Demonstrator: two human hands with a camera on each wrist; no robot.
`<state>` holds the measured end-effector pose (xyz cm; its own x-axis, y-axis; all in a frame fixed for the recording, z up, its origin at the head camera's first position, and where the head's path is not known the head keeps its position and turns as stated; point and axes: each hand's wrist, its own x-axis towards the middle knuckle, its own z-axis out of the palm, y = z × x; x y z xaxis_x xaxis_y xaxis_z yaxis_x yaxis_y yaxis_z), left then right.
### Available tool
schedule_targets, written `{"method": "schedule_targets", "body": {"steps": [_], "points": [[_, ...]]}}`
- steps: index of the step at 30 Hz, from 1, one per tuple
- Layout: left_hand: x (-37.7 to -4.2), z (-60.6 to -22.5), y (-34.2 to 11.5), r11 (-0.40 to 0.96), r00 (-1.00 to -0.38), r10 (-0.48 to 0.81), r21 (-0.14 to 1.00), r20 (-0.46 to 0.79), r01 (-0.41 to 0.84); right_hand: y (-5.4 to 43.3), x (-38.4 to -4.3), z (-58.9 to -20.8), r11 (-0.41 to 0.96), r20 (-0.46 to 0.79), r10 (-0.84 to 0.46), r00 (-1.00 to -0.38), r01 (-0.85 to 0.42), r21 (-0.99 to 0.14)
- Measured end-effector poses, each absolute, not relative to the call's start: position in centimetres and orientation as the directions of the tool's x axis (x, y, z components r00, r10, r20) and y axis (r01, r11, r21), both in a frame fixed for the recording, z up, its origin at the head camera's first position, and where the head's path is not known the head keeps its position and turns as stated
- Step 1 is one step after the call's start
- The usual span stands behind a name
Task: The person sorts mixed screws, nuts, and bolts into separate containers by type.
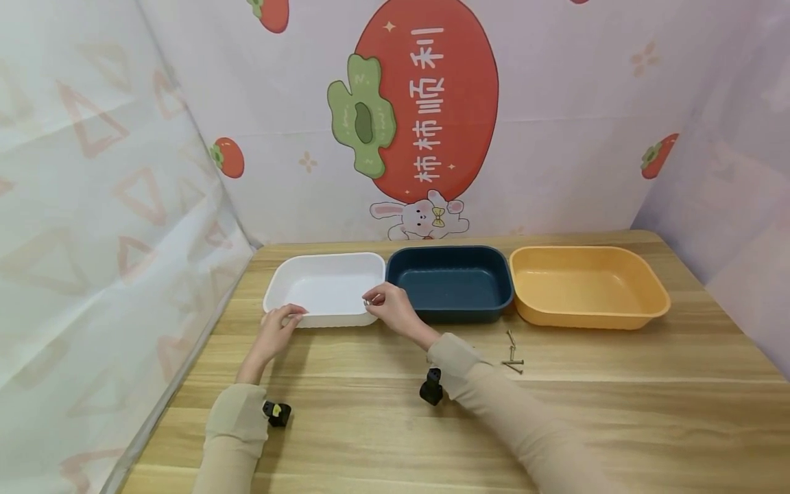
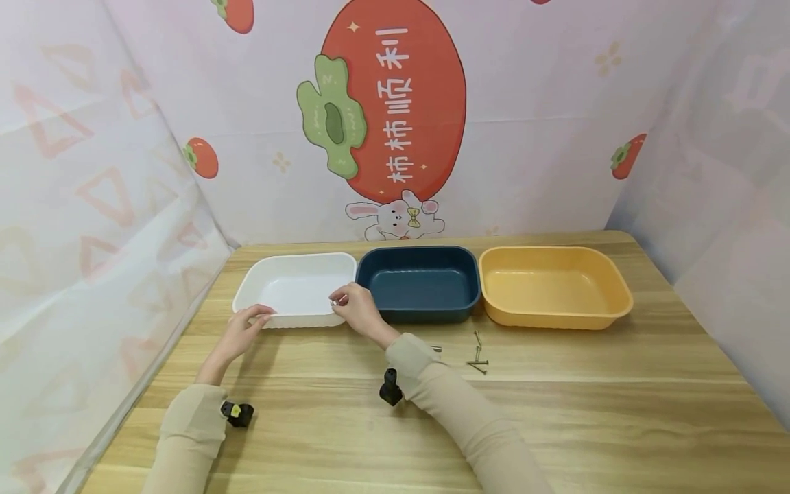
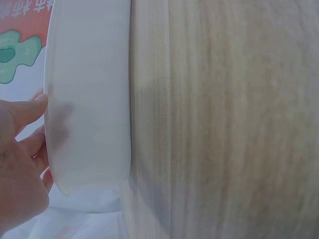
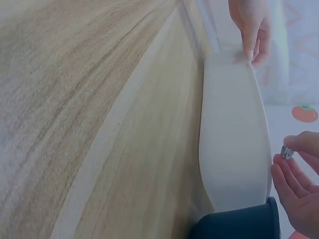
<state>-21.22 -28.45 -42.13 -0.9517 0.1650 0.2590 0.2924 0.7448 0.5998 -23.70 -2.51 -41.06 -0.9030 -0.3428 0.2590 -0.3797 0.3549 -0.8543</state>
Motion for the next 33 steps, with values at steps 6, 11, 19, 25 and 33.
{"method": "schedule_targets", "body": {"steps": [6,11,19,25,33], "points": [[-21.3,-42.2,-28.5,0.743,-0.95,0.166,0.6,0.264,0.296,-2.8,-23.8,-41.3,0.349,0.26,-0.321,-0.911,-0.369,-0.861],[-21.3,-42.3,-28.5,0.743,-0.949,0.17,0.598,0.265,0.3,-2.3,-23.5,-41.2,0.339,0.245,-0.331,-0.911,-0.357,-0.87],[-21.3,-42.4,-28.5,0.742,-0.947,0.174,0.596,0.269,0.306,-0.4,-22.7,-40.7,0.342,0.212,-0.386,-0.898,-0.353,-0.871],[-21.3,-42.3,-28.4,0.743,-0.952,0.169,0.602,0.255,0.293,1.2,-22.2,-40.6,0.329,0.171,-0.453,-0.875,-0.343,-0.88],[-21.5,-42.6,-28.6,0.743,-0.954,0.155,0.606,0.255,0.283,3.2,-21.5,-40.4,0.333,0.154,-0.529,-0.835,-0.371,-0.867]]}}
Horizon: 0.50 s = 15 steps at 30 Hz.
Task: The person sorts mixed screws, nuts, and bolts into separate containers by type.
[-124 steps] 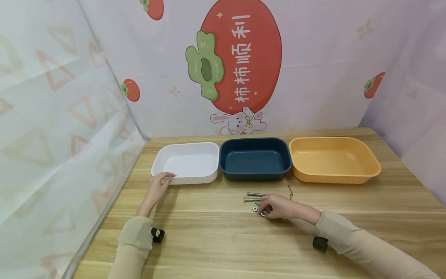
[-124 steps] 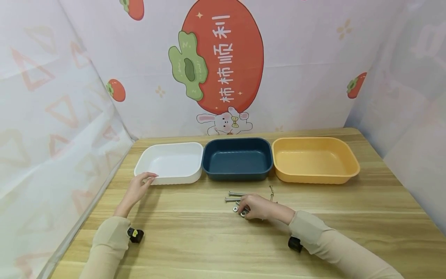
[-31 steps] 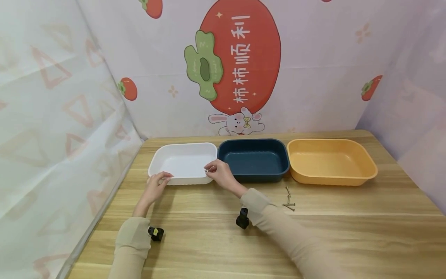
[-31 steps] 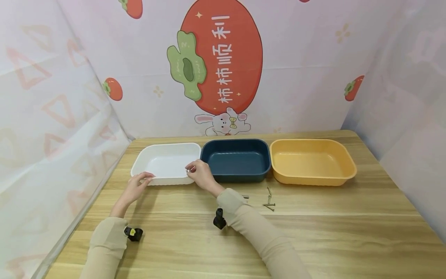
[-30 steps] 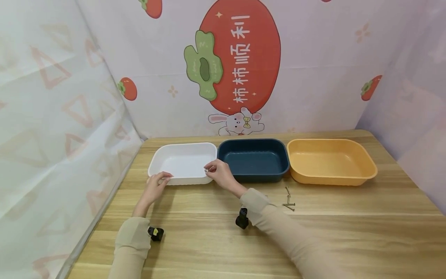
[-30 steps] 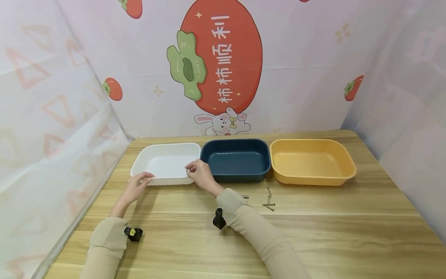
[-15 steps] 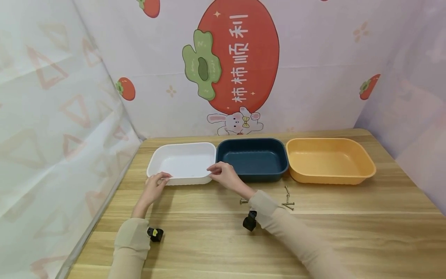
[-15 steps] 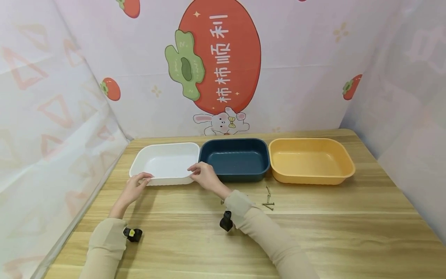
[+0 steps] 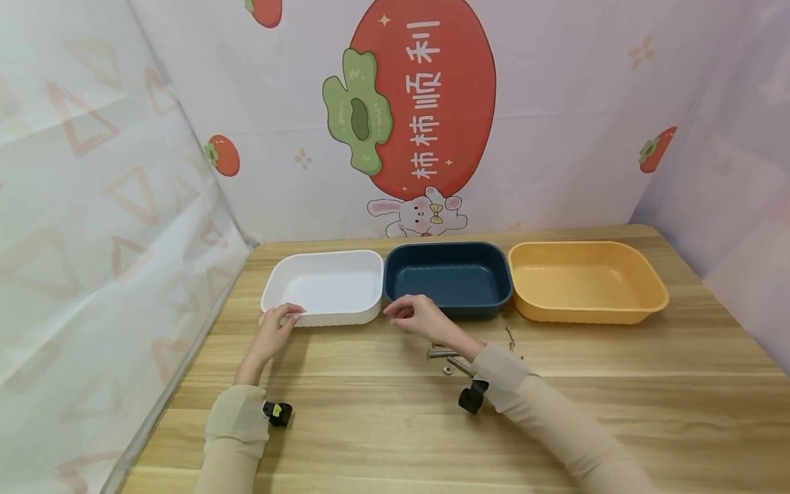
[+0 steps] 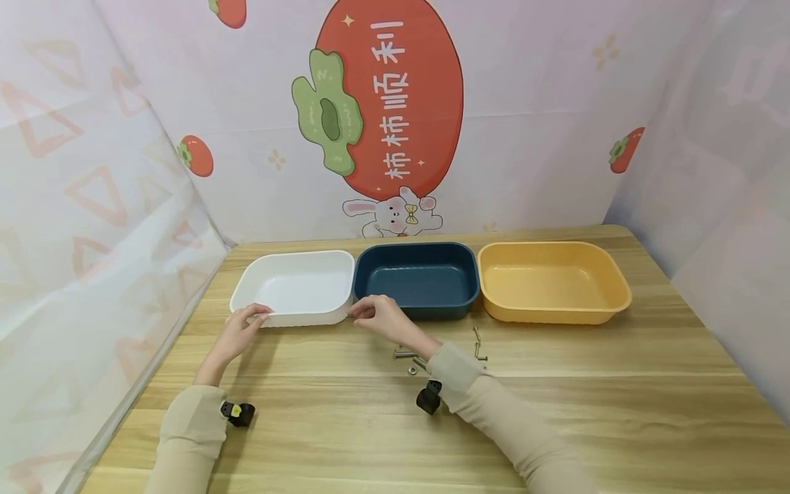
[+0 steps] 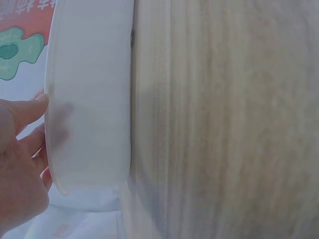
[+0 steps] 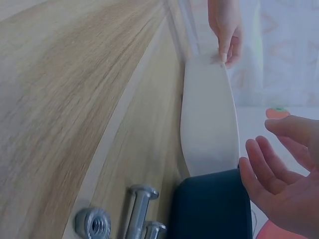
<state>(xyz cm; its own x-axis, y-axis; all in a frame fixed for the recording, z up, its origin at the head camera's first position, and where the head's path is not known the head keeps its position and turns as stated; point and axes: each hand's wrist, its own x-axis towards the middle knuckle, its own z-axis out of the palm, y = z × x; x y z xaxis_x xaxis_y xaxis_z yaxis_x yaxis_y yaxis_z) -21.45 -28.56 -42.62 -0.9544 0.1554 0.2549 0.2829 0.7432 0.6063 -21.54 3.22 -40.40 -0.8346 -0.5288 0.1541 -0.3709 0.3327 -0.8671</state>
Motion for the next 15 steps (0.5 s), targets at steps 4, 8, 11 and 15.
{"method": "schedule_targets", "body": {"steps": [4,8,11,15], "points": [[-21.5,-42.7,-28.7,0.74,-0.951,0.154,0.607,0.267,0.29,3.9,-21.0,-39.9,0.321,0.168,-0.557,-0.813,-0.397,-0.86],[-21.6,-42.6,-28.7,0.74,-0.951,0.154,0.606,0.268,0.291,4.4,-20.5,-39.7,0.317,0.178,-0.582,-0.794,-0.423,-0.849],[-21.5,-42.6,-28.7,0.741,-0.949,0.157,0.603,0.273,0.296,4.9,-20.3,-40.2,0.329,0.18,-0.607,-0.774,-0.45,-0.83],[-21.4,-42.6,-28.6,0.737,-0.944,0.164,0.601,0.286,0.31,5.4,-19.9,-40.4,0.35,0.171,-0.638,-0.75,-0.481,-0.804]]}}
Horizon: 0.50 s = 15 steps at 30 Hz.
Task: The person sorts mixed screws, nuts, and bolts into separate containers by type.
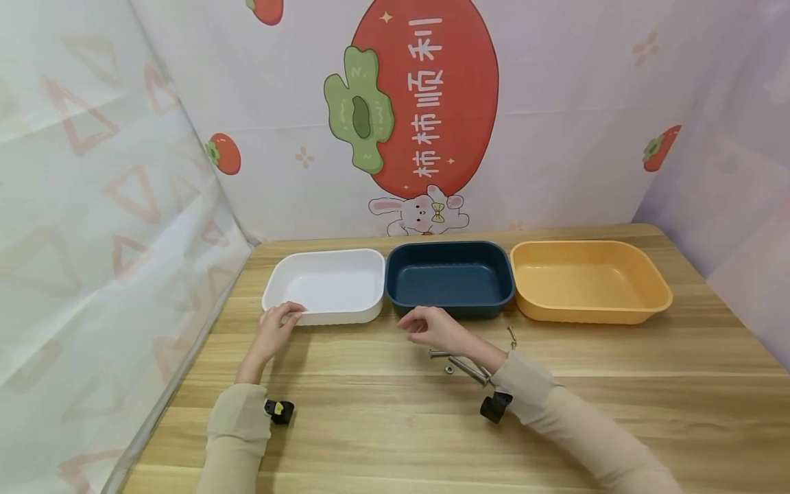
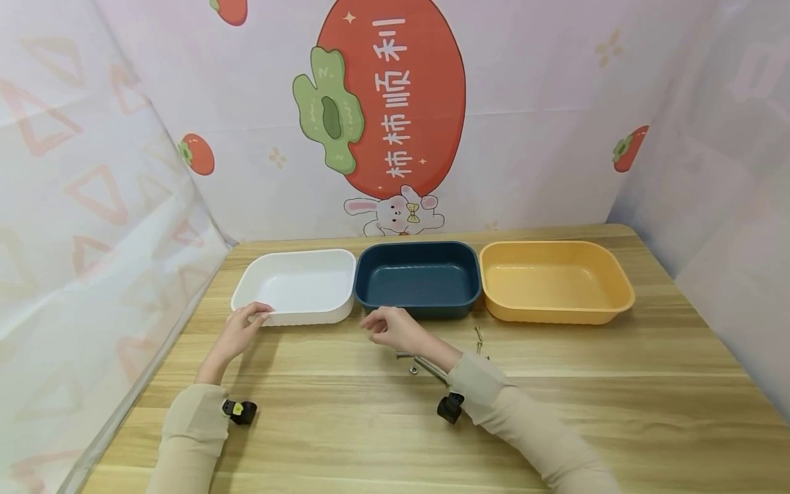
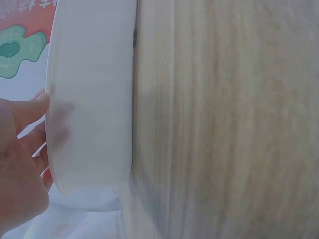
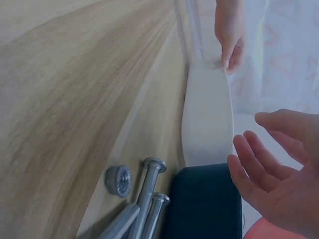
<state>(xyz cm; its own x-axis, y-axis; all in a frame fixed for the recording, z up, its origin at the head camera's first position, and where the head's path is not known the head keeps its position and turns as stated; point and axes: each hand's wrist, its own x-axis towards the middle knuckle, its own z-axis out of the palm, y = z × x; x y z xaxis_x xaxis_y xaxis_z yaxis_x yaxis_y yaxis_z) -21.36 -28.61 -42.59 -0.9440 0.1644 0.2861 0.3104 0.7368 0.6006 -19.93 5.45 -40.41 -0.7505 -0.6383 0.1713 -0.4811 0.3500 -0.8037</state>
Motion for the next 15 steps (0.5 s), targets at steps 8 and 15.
{"method": "schedule_targets", "body": {"steps": [8,15], "points": [[-21.4,-42.5,-28.5,0.733,-0.955,0.147,0.62,0.258,0.28,6.5,-19.3,-41.0,0.359,0.133,-0.683,-0.718,-0.488,-0.795],[-21.4,-42.6,-28.6,0.732,-0.954,0.151,0.62,0.258,0.284,7.4,-18.7,-41.4,0.377,0.125,-0.71,-0.693,-0.524,-0.764]]}}
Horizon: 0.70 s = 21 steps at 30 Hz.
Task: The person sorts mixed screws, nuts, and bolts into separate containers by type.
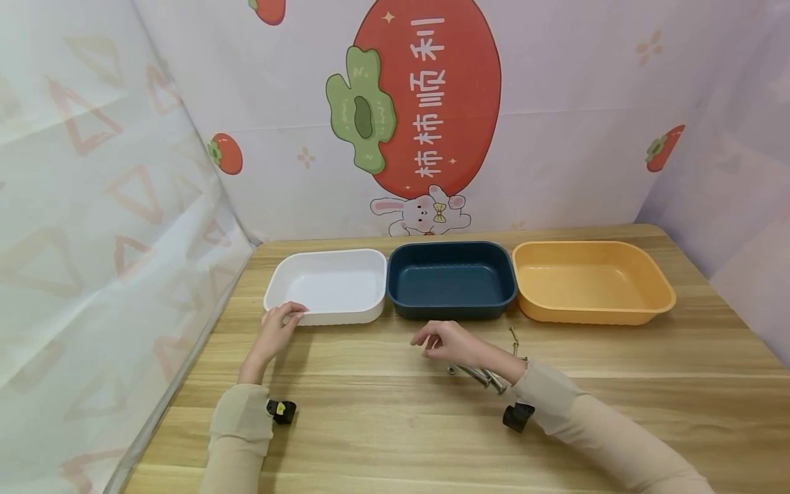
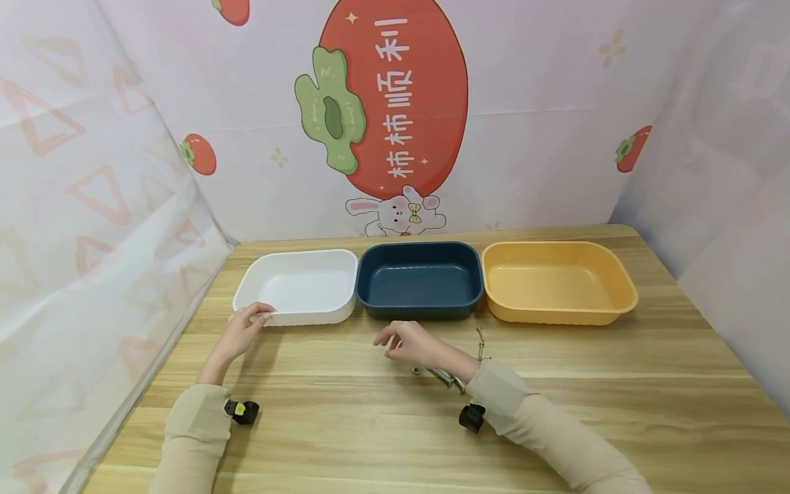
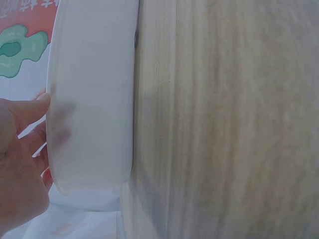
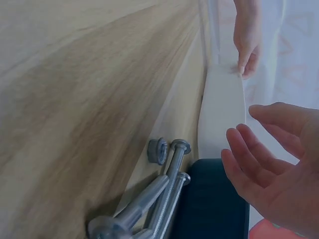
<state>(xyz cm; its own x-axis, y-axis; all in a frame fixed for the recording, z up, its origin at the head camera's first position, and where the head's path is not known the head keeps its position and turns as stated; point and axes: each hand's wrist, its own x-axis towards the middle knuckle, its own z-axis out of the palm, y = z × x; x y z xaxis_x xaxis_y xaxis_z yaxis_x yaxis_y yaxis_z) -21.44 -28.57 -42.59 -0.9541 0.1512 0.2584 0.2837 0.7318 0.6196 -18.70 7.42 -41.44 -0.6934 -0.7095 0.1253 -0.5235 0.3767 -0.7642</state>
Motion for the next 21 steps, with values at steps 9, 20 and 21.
{"method": "schedule_targets", "body": {"steps": [9,20,21], "points": [[-21.5,-42.5,-28.6,0.742,-0.964,0.143,0.62,0.225,0.255,8.7,-18.1,-41.8,0.406,0.086,-0.715,-0.694,-0.512,-0.757],[-21.4,-42.6,-28.5,0.741,-0.963,0.143,0.621,0.228,0.257,10.1,-17.6,-42.4,0.438,0.02,-0.741,-0.671,-0.506,-0.743],[-21.4,-42.6,-28.5,0.741,-0.963,0.142,0.619,0.231,0.258,10.2,-17.6,-42.5,0.439,0.02,-0.742,-0.67,-0.508,-0.741]]}}
